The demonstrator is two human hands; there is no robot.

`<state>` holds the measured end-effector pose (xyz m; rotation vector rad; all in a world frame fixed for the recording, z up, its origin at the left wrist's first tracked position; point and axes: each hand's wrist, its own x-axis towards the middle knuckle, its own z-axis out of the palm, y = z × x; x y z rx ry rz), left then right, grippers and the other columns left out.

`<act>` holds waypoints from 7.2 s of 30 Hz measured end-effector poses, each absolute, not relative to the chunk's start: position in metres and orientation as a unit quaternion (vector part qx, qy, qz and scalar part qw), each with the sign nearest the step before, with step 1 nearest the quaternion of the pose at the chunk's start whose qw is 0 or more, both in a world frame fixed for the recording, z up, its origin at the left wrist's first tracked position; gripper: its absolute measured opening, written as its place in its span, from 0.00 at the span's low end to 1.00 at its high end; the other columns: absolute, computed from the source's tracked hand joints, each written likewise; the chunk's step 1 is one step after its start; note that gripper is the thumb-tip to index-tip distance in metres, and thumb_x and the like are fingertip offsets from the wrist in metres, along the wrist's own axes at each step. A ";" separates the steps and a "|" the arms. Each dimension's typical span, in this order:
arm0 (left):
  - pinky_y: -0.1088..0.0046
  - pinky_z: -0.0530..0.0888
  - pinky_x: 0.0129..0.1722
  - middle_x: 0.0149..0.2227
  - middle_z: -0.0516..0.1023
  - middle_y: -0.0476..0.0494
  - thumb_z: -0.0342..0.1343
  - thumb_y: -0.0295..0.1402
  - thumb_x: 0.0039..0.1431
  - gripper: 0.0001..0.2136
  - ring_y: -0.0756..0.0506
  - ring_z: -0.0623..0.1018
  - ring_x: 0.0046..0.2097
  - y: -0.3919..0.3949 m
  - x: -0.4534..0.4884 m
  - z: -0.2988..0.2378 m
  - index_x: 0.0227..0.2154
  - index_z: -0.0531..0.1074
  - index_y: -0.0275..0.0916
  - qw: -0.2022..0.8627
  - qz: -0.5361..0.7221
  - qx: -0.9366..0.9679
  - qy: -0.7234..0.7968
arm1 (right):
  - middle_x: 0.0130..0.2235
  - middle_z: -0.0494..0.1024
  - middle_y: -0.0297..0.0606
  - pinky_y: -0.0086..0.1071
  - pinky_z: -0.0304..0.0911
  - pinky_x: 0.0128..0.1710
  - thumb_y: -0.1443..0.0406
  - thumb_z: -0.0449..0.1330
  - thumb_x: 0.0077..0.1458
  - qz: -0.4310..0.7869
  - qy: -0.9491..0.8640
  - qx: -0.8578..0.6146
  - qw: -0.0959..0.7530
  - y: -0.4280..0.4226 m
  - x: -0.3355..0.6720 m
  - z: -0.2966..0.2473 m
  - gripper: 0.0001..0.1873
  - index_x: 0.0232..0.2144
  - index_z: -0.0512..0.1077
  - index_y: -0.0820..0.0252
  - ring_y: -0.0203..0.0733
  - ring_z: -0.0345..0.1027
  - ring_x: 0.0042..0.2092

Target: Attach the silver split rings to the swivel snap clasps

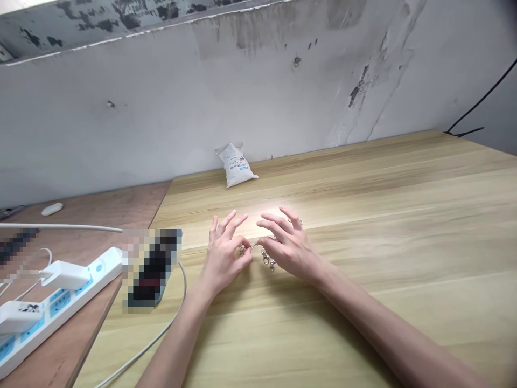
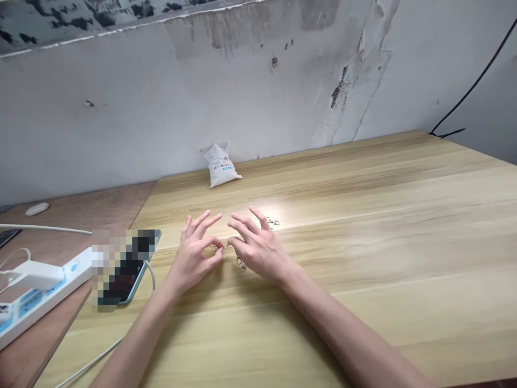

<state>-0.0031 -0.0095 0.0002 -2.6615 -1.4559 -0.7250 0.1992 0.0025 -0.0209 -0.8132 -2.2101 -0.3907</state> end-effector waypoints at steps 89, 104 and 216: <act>0.50 0.67 0.61 0.54 0.73 0.42 0.55 0.37 0.63 0.08 0.40 0.68 0.61 -0.011 0.002 0.005 0.34 0.80 0.46 -0.304 -0.342 -0.748 -0.481 | 0.41 0.75 0.39 0.42 0.57 0.48 0.65 0.56 0.62 0.123 -0.858 -0.341 0.364 0.000 0.205 -0.017 0.07 0.40 0.74 0.54 0.44 0.66 0.44; 0.51 0.66 0.59 0.53 0.74 0.43 0.55 0.35 0.63 0.08 0.38 0.66 0.61 -0.017 0.008 0.005 0.32 0.78 0.43 -0.179 -0.322 -0.791 -0.488 | 0.36 0.76 0.36 0.39 0.57 0.45 0.68 0.56 0.60 0.153 -0.840 -0.350 0.385 0.001 0.202 -0.018 0.05 0.31 0.70 0.56 0.41 0.68 0.39; 0.48 0.61 0.62 0.55 0.75 0.41 0.59 0.26 0.55 0.04 0.37 0.68 0.62 -0.010 0.005 0.000 0.28 0.76 0.42 0.131 -0.339 -0.850 -0.381 | 0.66 0.57 0.55 0.73 0.51 0.55 0.59 0.59 0.60 0.056 -0.856 -0.415 0.305 -0.002 0.194 -0.030 0.14 0.46 0.75 0.59 0.72 0.31 0.69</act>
